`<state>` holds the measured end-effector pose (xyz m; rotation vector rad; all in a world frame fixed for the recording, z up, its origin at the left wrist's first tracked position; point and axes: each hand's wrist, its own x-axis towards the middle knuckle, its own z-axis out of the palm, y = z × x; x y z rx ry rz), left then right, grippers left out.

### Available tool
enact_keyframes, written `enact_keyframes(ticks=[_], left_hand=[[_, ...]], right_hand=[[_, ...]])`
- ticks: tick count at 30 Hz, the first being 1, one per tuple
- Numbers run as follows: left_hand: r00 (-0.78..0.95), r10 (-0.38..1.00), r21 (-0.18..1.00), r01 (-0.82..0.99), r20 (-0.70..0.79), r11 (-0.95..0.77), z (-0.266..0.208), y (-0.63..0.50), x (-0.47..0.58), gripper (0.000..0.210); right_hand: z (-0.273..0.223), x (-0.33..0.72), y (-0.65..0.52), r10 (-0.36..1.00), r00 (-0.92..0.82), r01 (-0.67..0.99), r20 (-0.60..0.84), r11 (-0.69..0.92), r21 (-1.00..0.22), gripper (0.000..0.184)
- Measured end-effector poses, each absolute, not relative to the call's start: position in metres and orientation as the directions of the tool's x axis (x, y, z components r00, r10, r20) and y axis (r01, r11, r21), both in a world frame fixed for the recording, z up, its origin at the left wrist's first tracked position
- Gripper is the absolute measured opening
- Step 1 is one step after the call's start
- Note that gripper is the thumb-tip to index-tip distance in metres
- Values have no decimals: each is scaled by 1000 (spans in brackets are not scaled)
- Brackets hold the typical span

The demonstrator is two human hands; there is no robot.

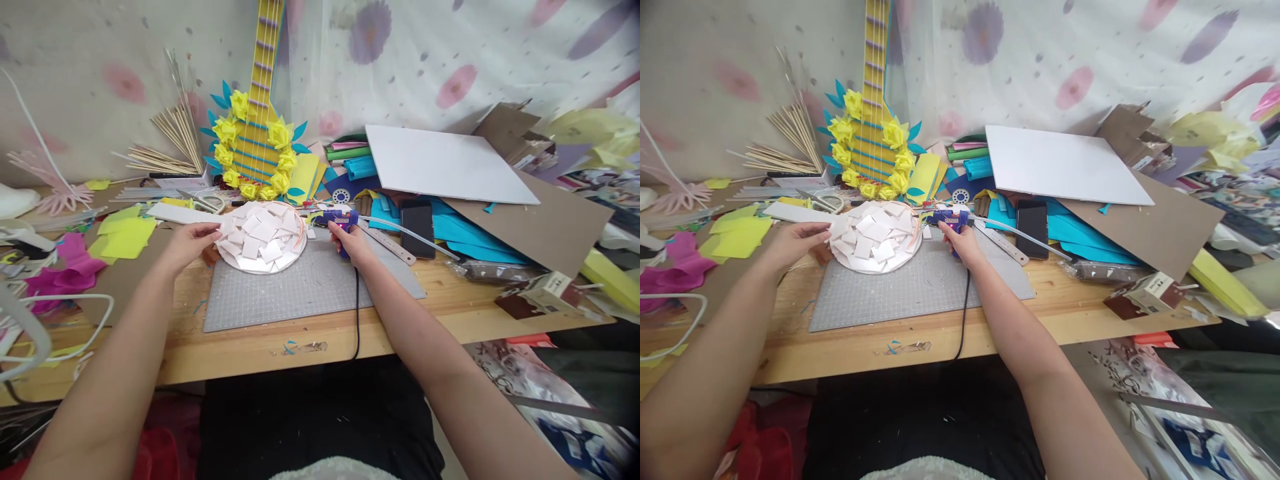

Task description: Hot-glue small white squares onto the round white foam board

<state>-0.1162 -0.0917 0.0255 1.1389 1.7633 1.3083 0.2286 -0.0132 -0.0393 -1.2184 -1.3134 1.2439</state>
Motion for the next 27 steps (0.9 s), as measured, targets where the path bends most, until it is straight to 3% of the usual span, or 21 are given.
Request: enact_keyframes(ticks=[6,9,16,21,27], left_hand=[[-358,928,875,476,100,89,36,-83,-114,24],[-270,954,775,628,132,70,42,-72,-112,22],[36,987,403,910,157,-98,56,-30,-110,24],[169,981,92,980,91,-177,60,-13,-102,24],[259,966,-85,963,23,-256,53,-15,-99,30]], right_hand=[[-38,228,-15,997,-83,52,1,5,-999,51],[-38,228,-15,996,-84,60,4,9,-998,50],[-37,227,-14,996,-93,90,-13,-4,-996,51],[-40,227,-12,996,-86,73,-18,-12,-997,51],[-39,227,-13,995,-101,76,0,7,-997,50]])
